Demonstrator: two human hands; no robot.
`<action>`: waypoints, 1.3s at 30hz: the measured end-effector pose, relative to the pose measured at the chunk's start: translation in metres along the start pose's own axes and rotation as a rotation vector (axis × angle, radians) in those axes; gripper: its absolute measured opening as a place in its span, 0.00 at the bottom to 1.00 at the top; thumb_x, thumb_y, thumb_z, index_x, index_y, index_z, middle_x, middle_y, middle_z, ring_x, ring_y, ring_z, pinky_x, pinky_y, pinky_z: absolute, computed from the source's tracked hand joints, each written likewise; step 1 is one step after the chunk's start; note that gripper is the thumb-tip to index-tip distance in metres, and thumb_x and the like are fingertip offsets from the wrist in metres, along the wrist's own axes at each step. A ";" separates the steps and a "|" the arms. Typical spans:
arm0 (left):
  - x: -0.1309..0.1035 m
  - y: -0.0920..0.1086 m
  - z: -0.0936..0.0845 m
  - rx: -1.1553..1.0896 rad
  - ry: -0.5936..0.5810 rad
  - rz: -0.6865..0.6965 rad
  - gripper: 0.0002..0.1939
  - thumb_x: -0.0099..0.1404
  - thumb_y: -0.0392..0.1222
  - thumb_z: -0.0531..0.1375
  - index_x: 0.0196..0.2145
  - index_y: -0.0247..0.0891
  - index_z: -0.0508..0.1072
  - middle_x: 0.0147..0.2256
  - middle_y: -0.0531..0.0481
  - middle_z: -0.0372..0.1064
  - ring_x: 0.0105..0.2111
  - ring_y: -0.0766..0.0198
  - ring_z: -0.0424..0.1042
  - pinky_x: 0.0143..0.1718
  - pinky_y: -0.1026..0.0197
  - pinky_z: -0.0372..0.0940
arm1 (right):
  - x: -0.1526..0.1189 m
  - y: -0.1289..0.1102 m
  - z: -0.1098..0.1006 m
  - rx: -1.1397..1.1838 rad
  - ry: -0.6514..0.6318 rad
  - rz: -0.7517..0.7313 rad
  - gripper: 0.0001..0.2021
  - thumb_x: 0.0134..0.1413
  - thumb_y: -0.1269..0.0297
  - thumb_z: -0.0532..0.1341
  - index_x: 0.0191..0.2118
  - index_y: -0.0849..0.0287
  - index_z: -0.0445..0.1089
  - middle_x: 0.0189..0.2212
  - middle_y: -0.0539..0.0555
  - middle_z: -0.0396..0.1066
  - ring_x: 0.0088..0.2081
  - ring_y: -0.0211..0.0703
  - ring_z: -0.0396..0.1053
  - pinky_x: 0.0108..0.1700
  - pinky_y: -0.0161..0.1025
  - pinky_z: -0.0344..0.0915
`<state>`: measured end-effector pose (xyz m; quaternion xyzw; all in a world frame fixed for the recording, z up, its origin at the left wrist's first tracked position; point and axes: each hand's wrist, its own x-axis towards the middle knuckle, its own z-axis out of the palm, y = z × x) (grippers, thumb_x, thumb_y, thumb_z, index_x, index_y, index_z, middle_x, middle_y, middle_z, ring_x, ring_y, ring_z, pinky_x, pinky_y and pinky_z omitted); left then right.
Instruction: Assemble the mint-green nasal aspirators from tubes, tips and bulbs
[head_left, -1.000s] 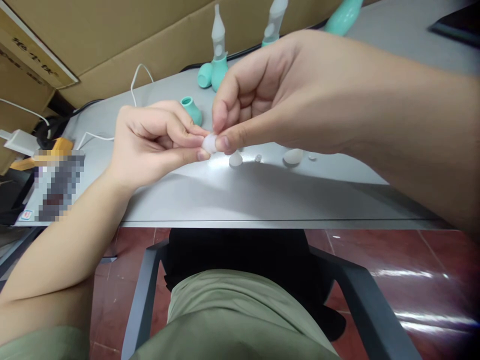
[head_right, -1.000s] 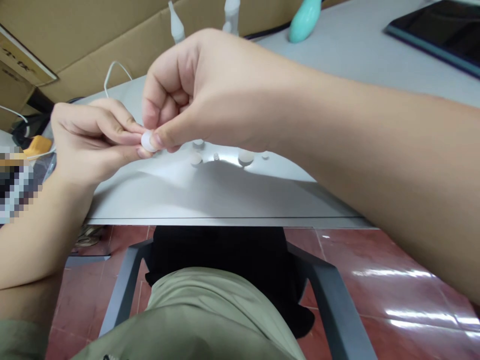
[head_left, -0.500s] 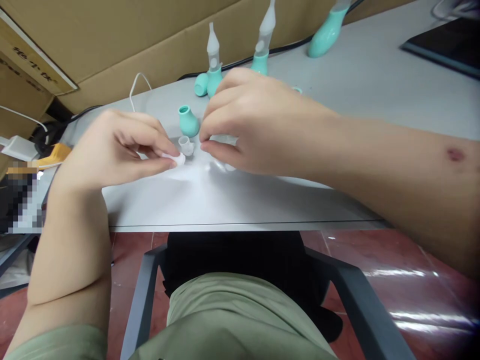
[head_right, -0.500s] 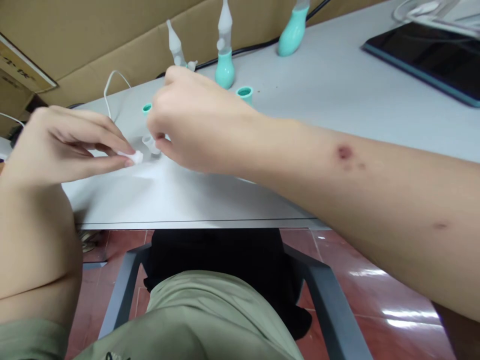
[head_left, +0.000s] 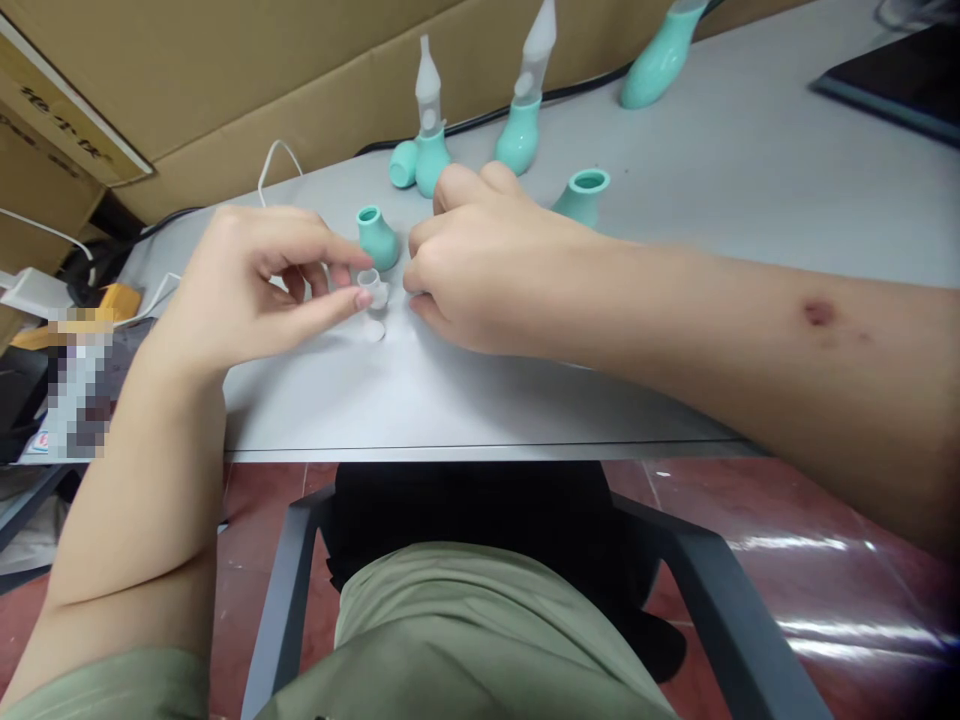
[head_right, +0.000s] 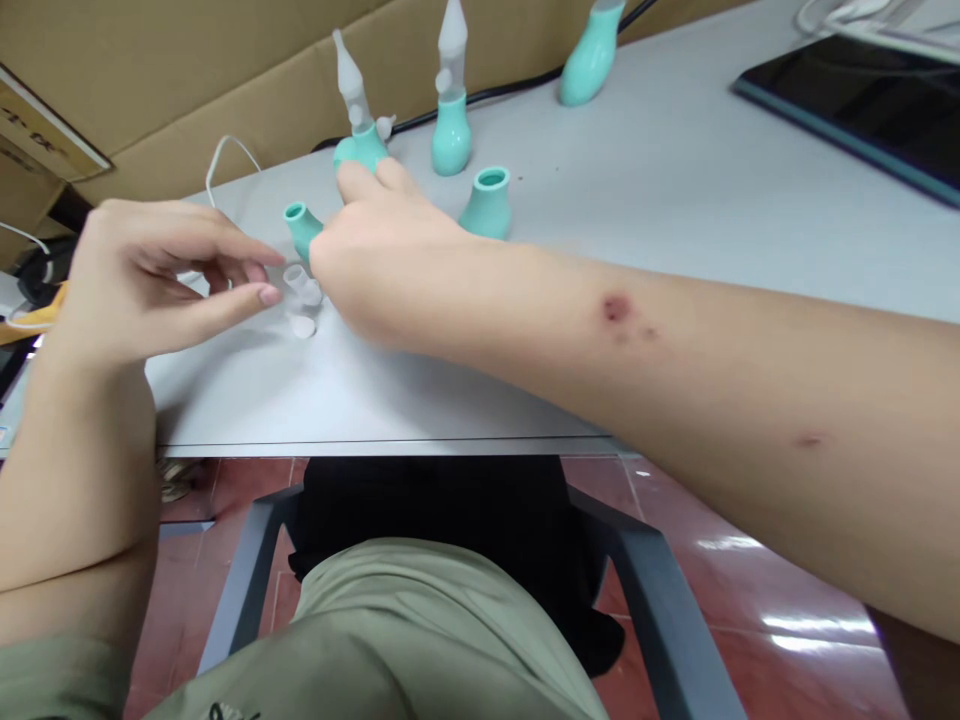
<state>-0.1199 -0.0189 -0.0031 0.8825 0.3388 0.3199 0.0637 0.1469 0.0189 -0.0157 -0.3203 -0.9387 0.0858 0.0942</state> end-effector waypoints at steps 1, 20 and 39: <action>0.000 -0.002 0.001 0.026 0.010 -0.007 0.12 0.69 0.52 0.81 0.49 0.54 0.94 0.32 0.53 0.85 0.25 0.64 0.74 0.21 0.55 0.64 | 0.001 -0.005 -0.003 -0.047 -0.045 0.066 0.04 0.66 0.66 0.72 0.39 0.56 0.78 0.34 0.62 0.70 0.72 0.77 0.64 0.80 0.70 0.65; 0.000 -0.016 0.033 -0.065 0.258 0.181 0.13 0.81 0.57 0.76 0.48 0.46 0.92 0.44 0.52 0.88 0.39 0.65 0.82 0.33 0.58 0.75 | -0.022 0.001 -0.025 0.475 0.293 0.063 0.06 0.74 0.68 0.70 0.46 0.55 0.88 0.46 0.47 0.88 0.52 0.42 0.84 0.63 0.36 0.79; -0.002 0.023 0.036 -0.193 0.181 0.041 0.12 0.84 0.52 0.75 0.53 0.43 0.92 0.47 0.43 0.88 0.52 0.56 0.87 0.44 0.57 0.82 | -0.021 0.017 -0.010 0.754 0.469 -0.132 0.11 0.66 0.80 0.76 0.37 0.54 0.88 0.33 0.38 0.84 0.39 0.22 0.78 0.37 0.17 0.65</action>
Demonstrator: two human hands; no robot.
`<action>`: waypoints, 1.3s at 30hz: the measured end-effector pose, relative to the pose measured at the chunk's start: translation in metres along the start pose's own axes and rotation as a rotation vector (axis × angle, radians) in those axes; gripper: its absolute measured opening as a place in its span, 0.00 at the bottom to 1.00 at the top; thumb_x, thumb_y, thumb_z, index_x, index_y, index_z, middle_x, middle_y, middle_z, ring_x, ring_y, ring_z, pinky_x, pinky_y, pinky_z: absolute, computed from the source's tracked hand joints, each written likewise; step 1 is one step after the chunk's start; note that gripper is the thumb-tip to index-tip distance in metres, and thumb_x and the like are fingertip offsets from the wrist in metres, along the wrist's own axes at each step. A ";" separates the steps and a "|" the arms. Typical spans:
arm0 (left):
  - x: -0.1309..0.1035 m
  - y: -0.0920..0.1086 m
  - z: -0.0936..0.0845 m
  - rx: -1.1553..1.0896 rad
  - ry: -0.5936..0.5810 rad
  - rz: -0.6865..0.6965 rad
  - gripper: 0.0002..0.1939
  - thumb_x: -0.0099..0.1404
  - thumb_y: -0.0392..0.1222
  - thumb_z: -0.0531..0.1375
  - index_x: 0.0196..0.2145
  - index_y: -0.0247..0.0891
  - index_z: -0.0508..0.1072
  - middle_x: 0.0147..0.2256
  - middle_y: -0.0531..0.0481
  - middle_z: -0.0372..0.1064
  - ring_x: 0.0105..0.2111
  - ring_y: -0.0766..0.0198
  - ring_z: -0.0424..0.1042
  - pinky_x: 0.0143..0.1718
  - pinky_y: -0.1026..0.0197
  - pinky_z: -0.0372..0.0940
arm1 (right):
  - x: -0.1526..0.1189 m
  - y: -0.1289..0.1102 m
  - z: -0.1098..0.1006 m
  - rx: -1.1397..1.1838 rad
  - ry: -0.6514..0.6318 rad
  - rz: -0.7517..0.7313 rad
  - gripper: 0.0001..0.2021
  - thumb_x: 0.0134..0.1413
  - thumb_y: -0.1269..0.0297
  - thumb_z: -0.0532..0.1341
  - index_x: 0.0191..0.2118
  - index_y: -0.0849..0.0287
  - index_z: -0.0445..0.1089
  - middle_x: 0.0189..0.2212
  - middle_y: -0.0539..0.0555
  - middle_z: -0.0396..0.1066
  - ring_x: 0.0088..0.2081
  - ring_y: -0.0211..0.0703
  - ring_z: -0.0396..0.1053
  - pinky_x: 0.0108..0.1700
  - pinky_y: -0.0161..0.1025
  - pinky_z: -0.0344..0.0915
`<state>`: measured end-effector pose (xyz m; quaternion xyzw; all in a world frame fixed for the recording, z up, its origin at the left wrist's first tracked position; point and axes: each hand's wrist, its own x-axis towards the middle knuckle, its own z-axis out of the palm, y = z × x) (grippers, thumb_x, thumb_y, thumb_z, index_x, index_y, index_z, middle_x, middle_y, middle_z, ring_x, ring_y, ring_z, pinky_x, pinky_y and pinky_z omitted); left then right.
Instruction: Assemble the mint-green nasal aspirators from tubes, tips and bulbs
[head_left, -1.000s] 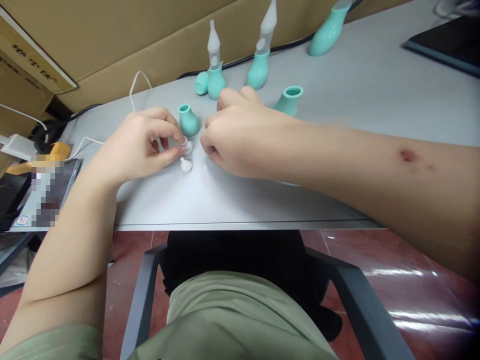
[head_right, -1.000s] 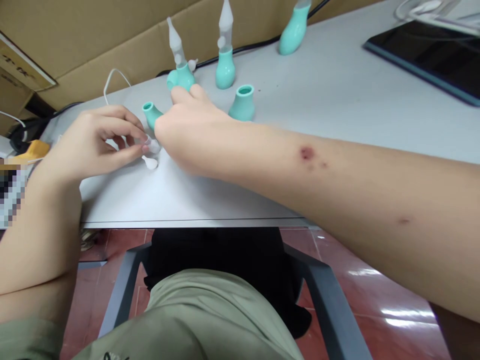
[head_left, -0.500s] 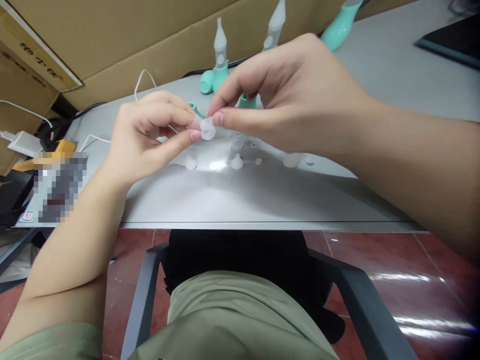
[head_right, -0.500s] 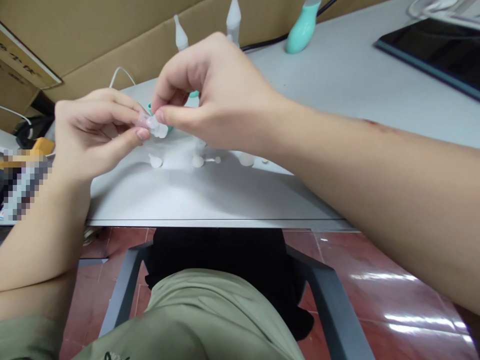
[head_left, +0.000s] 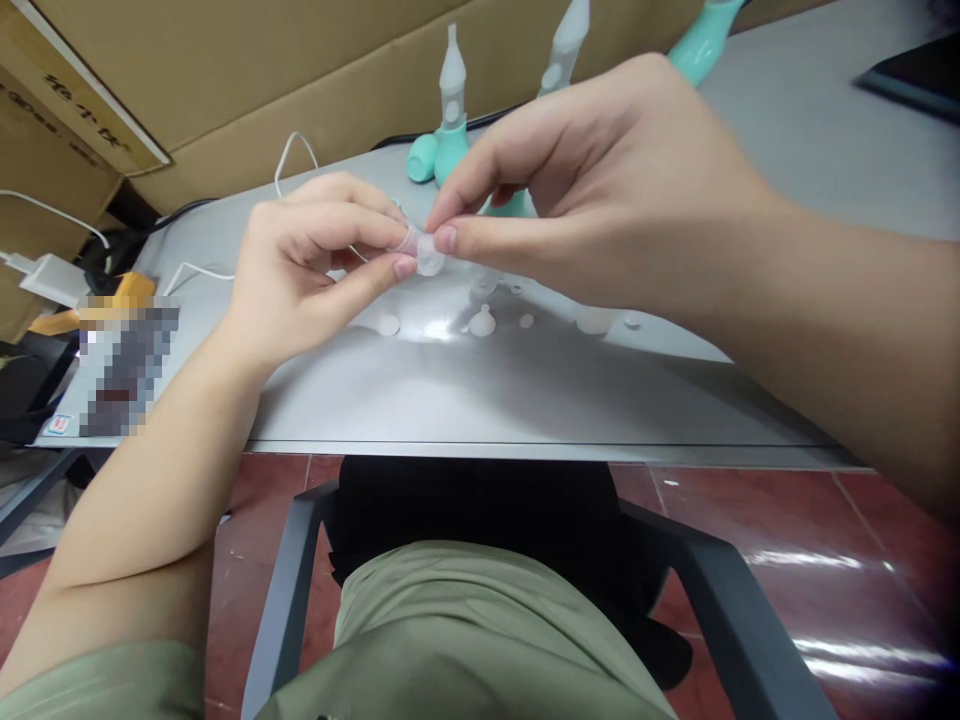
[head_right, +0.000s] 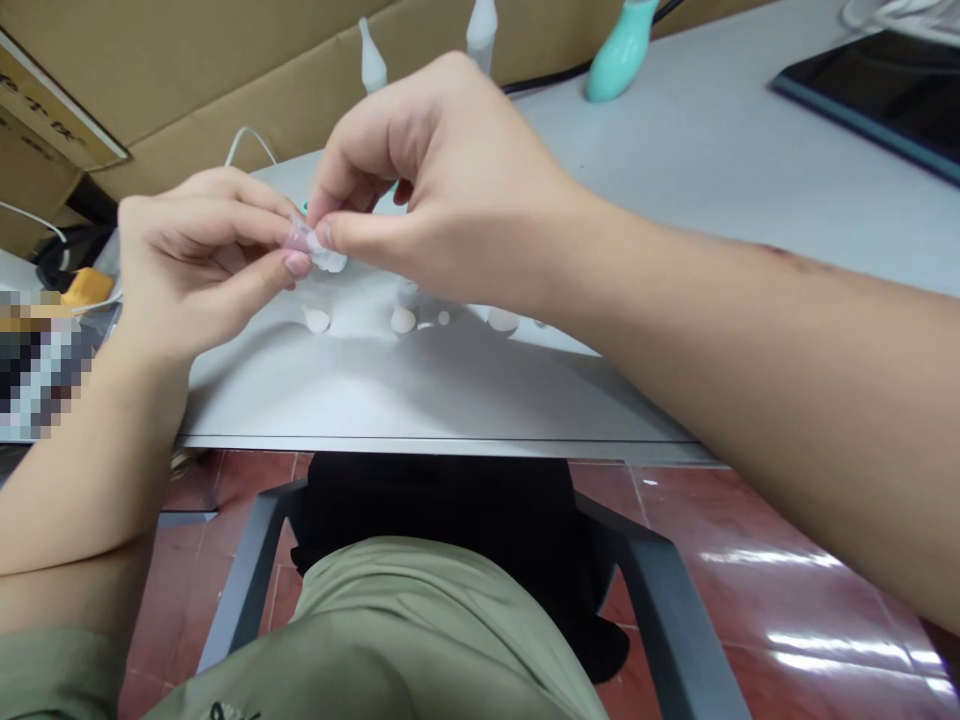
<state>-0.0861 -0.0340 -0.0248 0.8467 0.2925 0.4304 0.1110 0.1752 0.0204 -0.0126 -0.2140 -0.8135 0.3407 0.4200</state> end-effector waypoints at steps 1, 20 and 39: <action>0.001 0.007 0.002 -0.034 0.023 0.018 0.16 0.82 0.56 0.77 0.56 0.43 0.91 0.46 0.44 0.87 0.55 0.53 0.87 0.48 0.55 0.83 | 0.000 0.000 0.000 -0.001 0.002 0.000 0.11 0.65 0.80 0.76 0.37 0.54 0.88 0.33 0.38 0.84 0.39 0.23 0.78 0.37 0.18 0.64; 0.000 -0.038 0.016 -0.047 0.204 0.181 0.20 0.83 0.68 0.72 0.48 0.53 0.96 0.40 0.46 0.87 0.37 0.60 0.85 0.25 0.56 0.67 | -0.002 0.003 0.001 -0.072 0.011 -0.004 0.10 0.66 0.78 0.76 0.37 0.54 0.85 0.37 0.43 0.84 0.41 0.31 0.78 0.39 0.32 0.67; 0.005 0.011 -0.005 0.041 -0.026 -0.137 0.06 0.82 0.36 0.76 0.47 0.47 0.94 0.48 0.48 0.89 0.48 0.60 0.85 0.44 0.51 0.79 | -0.003 0.001 0.000 0.012 -0.041 -0.030 0.13 0.68 0.82 0.72 0.38 0.54 0.82 0.36 0.43 0.81 0.43 0.30 0.78 0.47 0.28 0.74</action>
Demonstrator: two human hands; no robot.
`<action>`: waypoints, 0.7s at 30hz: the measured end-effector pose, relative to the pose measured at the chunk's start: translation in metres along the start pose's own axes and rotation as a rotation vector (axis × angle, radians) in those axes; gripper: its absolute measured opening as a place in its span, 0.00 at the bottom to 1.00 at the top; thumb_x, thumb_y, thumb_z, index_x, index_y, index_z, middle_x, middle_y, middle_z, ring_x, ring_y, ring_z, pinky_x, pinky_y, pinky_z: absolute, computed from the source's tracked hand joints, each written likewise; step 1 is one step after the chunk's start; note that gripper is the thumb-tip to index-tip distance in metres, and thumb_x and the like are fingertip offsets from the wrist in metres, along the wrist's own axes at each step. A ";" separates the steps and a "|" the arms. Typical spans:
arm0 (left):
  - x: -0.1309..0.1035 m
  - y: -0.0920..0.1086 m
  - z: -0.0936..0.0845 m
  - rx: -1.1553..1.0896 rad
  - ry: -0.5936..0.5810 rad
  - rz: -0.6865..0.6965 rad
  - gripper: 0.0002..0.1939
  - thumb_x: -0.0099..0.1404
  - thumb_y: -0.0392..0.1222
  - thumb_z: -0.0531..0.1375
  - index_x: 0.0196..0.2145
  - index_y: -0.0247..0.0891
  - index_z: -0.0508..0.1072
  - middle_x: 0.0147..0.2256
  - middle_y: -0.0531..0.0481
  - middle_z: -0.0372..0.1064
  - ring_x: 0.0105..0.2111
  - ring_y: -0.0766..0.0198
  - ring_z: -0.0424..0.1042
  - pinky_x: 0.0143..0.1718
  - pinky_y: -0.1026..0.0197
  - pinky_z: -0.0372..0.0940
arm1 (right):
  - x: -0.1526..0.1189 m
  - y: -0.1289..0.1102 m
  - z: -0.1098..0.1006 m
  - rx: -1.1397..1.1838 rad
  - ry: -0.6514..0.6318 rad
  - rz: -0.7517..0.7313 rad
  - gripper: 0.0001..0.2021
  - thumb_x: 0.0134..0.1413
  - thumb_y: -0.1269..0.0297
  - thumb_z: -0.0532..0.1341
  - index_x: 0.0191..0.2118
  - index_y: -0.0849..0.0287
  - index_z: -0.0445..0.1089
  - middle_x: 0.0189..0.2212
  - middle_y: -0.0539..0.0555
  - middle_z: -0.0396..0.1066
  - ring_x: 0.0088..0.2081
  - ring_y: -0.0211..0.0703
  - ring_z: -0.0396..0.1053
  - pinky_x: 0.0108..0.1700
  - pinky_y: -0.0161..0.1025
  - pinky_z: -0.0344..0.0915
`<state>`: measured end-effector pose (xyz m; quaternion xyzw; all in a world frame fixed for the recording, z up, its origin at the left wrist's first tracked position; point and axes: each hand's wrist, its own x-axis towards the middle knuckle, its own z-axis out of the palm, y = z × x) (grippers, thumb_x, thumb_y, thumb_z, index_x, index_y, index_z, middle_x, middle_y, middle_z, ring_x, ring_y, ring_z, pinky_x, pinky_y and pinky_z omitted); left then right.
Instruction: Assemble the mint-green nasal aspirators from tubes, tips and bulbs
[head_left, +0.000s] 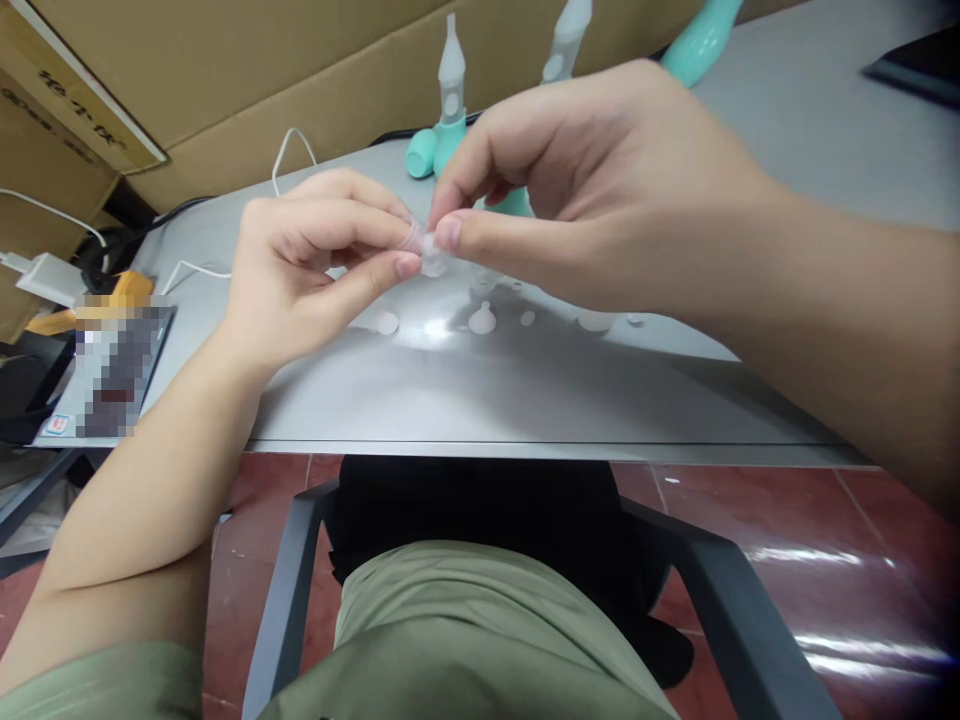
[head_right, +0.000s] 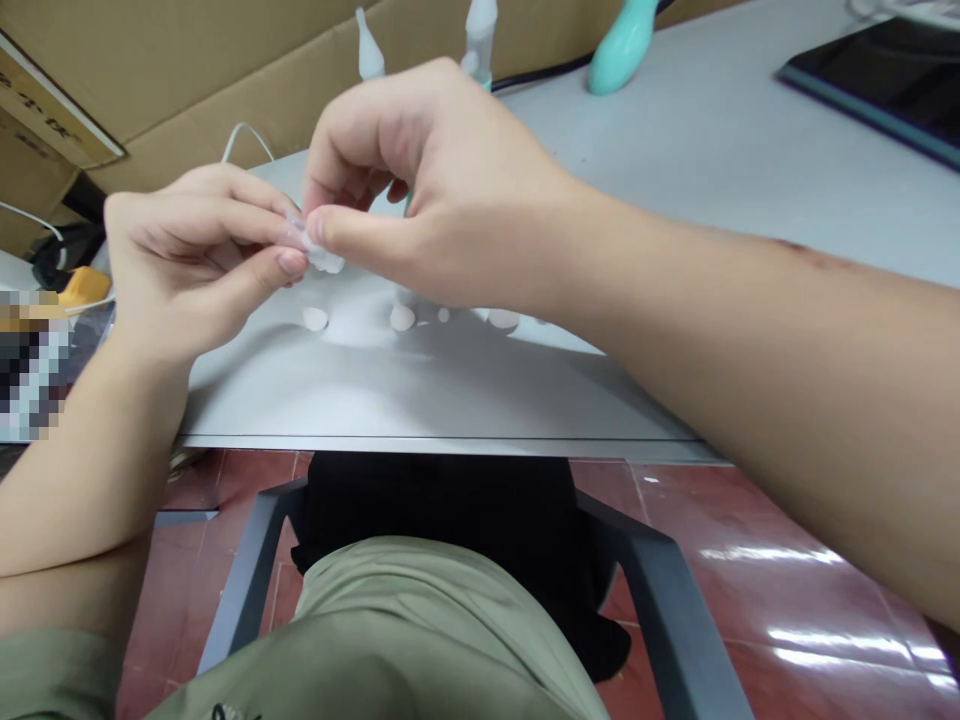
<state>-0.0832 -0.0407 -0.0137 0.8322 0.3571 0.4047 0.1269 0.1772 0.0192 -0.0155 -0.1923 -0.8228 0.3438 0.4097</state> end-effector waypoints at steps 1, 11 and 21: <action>0.000 0.003 -0.003 0.006 -0.007 -0.012 0.07 0.83 0.35 0.76 0.47 0.47 0.94 0.49 0.48 0.89 0.48 0.61 0.84 0.45 0.50 0.78 | -0.001 0.000 -0.001 -0.004 0.002 -0.002 0.12 0.69 0.80 0.73 0.38 0.53 0.83 0.36 0.43 0.82 0.44 0.31 0.79 0.50 0.29 0.77; 0.001 0.004 -0.002 -0.007 -0.009 0.022 0.07 0.83 0.35 0.76 0.46 0.48 0.92 0.50 0.50 0.89 0.50 0.62 0.85 0.46 0.54 0.78 | -0.003 -0.007 0.000 0.112 0.024 0.106 0.09 0.71 0.76 0.77 0.38 0.58 0.85 0.33 0.46 0.79 0.33 0.28 0.70 0.30 0.27 0.62; 0.018 0.013 0.020 -0.187 0.067 0.195 0.22 0.73 0.59 0.83 0.59 0.54 0.91 0.52 0.45 0.88 0.58 0.47 0.88 0.51 0.48 0.87 | -0.002 -0.008 0.010 0.290 0.045 0.095 0.13 0.67 0.88 0.72 0.38 0.62 0.80 0.35 0.43 0.81 0.37 0.23 0.75 0.36 0.19 0.70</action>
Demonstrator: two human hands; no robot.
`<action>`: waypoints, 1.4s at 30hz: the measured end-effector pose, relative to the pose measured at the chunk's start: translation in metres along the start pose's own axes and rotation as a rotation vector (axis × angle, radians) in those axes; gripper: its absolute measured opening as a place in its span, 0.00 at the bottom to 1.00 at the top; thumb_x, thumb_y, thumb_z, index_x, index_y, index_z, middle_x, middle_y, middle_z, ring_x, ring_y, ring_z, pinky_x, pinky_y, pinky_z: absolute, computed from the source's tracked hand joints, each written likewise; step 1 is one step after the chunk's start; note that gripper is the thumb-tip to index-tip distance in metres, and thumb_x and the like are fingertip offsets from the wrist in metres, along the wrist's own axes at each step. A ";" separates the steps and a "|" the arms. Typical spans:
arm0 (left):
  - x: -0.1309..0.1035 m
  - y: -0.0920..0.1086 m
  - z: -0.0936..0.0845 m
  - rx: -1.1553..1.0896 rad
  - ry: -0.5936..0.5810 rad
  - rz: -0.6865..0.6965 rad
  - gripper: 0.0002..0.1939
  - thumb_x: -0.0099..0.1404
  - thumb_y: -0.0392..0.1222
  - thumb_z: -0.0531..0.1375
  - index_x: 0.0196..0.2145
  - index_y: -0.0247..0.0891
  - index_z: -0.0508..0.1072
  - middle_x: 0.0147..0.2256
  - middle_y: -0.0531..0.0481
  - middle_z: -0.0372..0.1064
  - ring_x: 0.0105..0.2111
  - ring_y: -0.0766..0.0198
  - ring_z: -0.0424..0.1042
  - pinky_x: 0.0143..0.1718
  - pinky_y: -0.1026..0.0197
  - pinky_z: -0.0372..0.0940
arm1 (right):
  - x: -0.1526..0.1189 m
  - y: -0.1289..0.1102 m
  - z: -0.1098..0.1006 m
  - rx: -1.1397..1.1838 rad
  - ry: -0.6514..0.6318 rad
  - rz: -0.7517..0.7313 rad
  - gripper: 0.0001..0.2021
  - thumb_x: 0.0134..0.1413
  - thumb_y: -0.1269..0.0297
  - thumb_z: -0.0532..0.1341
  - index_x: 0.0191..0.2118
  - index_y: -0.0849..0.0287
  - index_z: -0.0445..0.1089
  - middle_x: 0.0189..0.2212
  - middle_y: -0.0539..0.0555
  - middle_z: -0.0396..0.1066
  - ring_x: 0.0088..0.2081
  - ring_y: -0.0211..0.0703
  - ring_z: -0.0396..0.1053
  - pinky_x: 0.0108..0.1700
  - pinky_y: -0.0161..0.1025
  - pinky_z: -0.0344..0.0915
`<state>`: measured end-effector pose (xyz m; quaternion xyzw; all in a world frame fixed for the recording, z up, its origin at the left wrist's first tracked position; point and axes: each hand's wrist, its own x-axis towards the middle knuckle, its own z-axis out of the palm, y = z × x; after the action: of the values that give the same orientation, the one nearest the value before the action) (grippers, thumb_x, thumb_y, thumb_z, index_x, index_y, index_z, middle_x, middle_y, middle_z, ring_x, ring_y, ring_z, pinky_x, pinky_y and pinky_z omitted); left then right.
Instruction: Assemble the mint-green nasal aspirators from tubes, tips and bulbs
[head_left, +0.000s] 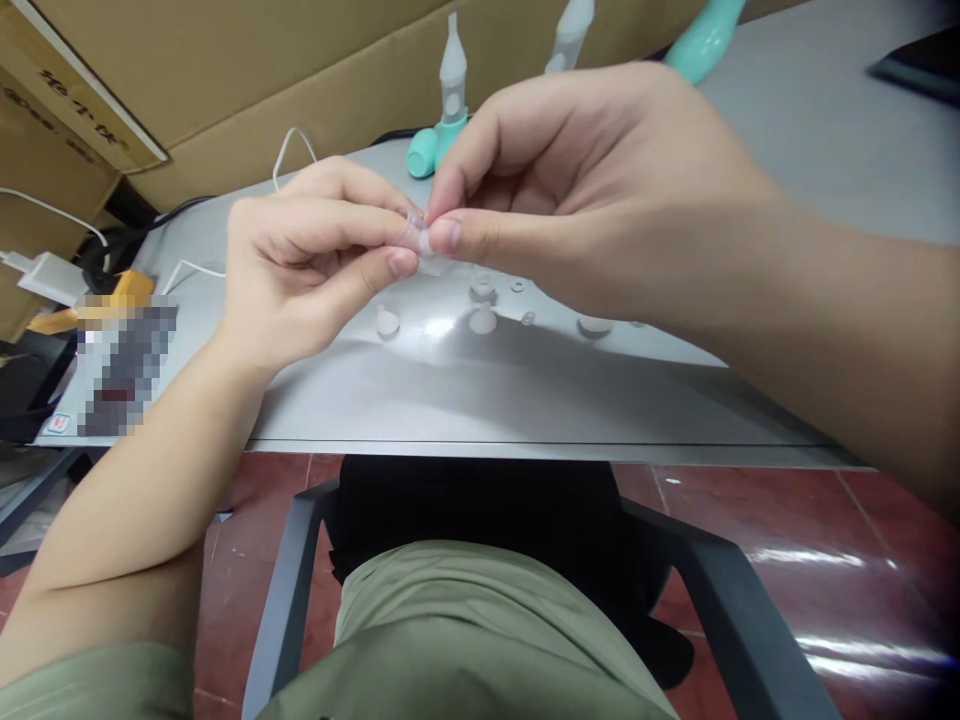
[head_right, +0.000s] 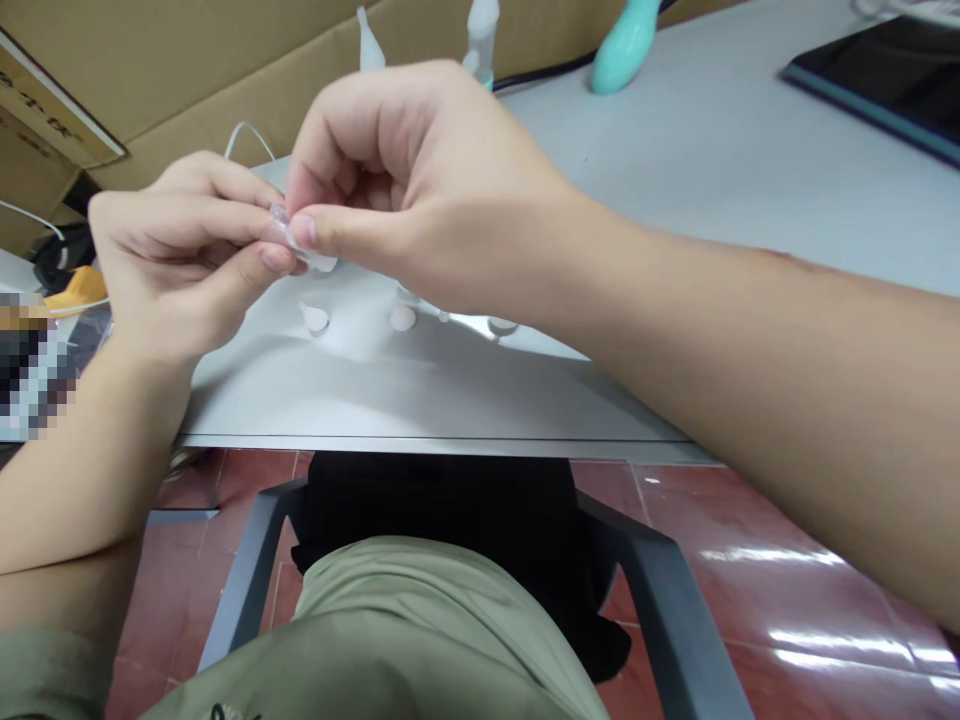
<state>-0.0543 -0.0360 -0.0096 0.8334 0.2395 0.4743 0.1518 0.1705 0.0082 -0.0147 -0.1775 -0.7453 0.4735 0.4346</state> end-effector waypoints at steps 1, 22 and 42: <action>0.003 0.000 0.006 -0.005 0.005 0.001 0.25 0.72 0.63 0.83 0.61 0.55 0.90 0.53 0.44 0.88 0.59 0.45 0.88 0.52 0.47 0.87 | 0.000 0.000 0.001 0.020 0.000 -0.003 0.14 0.67 0.89 0.71 0.38 0.62 0.80 0.34 0.43 0.80 0.37 0.22 0.75 0.37 0.17 0.70; -0.031 -0.077 -0.001 -0.215 0.132 -0.117 0.23 0.71 0.73 0.81 0.45 0.52 0.94 0.50 0.51 0.88 0.46 0.59 0.88 0.44 0.54 0.87 | -0.013 0.011 0.000 -0.374 0.046 -0.179 0.10 0.66 0.67 0.78 0.43 0.51 0.77 0.43 0.49 0.82 0.42 0.40 0.82 0.48 0.41 0.87; -0.028 -0.036 -0.008 -0.102 0.106 -0.083 0.15 0.79 0.60 0.79 0.49 0.48 0.94 0.49 0.46 0.83 0.55 0.56 0.82 0.52 0.54 0.79 | -0.007 0.015 0.008 -0.418 0.074 -0.212 0.07 0.69 0.67 0.73 0.47 0.53 0.76 0.42 0.49 0.79 0.41 0.36 0.79 0.46 0.37 0.79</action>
<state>-0.0824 -0.0208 -0.0430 0.7878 0.2568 0.5226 0.2008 0.1662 0.0063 -0.0324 -0.2014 -0.8251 0.2540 0.4627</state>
